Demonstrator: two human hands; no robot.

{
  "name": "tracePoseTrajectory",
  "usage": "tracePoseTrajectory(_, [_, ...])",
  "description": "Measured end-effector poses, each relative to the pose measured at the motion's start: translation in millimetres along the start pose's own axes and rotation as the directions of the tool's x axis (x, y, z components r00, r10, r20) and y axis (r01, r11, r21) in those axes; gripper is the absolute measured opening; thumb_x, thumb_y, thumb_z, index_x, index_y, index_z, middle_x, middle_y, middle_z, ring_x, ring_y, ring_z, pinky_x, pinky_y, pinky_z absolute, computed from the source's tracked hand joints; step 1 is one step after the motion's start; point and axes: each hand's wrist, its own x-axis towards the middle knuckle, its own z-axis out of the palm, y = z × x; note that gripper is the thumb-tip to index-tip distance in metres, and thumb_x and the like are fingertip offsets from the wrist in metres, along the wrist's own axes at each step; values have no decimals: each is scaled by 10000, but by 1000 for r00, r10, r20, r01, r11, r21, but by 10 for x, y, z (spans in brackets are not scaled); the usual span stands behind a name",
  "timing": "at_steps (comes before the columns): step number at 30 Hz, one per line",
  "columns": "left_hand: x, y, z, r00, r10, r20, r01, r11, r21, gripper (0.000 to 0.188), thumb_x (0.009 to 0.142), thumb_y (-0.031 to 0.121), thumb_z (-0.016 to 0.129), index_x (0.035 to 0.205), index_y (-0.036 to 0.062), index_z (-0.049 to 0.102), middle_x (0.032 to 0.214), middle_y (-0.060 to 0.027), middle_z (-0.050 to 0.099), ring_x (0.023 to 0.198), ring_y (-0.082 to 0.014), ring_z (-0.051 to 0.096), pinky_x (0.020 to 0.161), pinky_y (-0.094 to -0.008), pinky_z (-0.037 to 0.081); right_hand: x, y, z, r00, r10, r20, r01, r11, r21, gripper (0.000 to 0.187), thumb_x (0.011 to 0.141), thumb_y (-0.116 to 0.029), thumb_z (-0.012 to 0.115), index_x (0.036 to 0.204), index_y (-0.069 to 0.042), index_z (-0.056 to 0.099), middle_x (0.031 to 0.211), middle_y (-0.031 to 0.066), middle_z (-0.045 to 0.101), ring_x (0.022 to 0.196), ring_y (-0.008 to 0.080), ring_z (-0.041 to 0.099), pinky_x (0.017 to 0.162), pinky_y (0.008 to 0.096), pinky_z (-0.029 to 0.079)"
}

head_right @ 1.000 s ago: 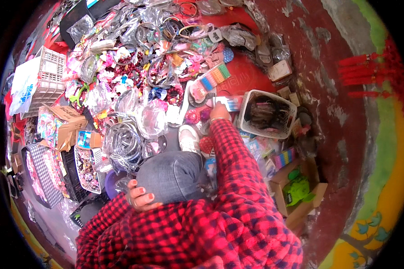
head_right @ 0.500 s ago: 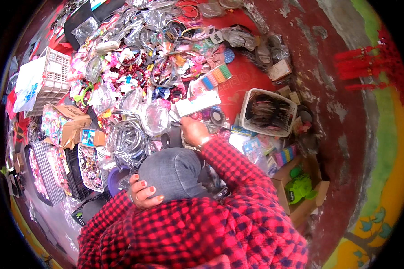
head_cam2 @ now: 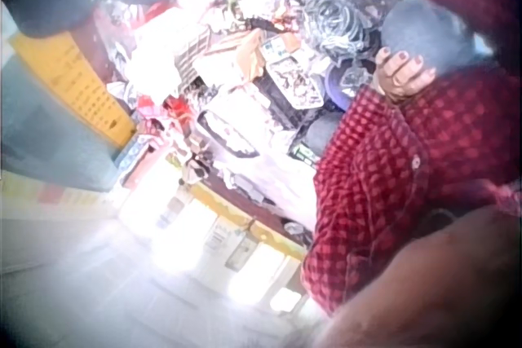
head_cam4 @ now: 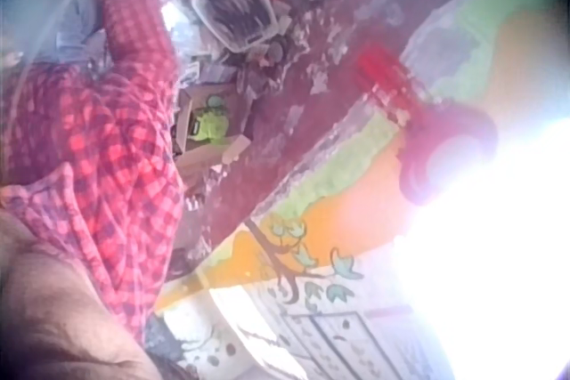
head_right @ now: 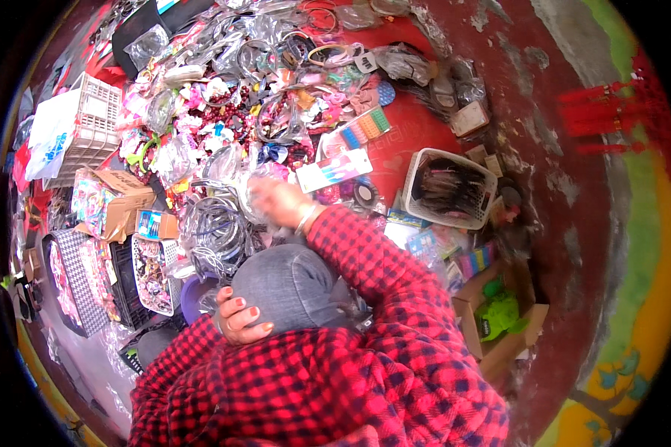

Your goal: The person sits on the floor surrounded by piles of merchandise and sorts through various items. They pick up and examine a black object, a blue plastic container, and a white box, placing them back into the pile or into a basket.

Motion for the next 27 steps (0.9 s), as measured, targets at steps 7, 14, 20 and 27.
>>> tracePoseTrajectory(7, [-98,-14,33,999,32,-35,-32,999,9,298,696,284,626,986,317,569,1099,50,456,1116,-181,366,960,-437,268,-980,1981,-213,579,800,-158,-781,600,173,187,813,-199,545,788,-27,613,695,61,608,628,197,573,577,289,460])
tracePoseTrajectory(14, [31,-163,97,990,121,-67,-126,989,-80,318,705,278,615,1016,318,565,1136,45,444,1119,-192,367,945,-452,280,-1420,3481,51,469,881,-67,-470,313,825,257,885,-248,447,921,-33,584,799,53,612,616,192,547,583,304,462])
tracePoseTrajectory(20, [-63,39,-16,999,-11,-32,13,999,51,328,688,308,650,1002,315,558,1096,64,466,1102,-146,382,971,-380,266,-528,1690,50,315,944,-96,-555,265,789,312,803,-259,581,953,13,549,872,105,596,745,197,556,670,306,447])
tracePoseTrajectory(27, [161,112,-220,997,54,61,-51,998,-48,317,752,300,531,1048,192,568,1135,-5,494,1079,-192,426,966,-390,288,-413,418,-561,752,610,-250,-450,752,482,213,706,-57,671,892,-47,568,775,2,584,684,60,519,606,197,413])
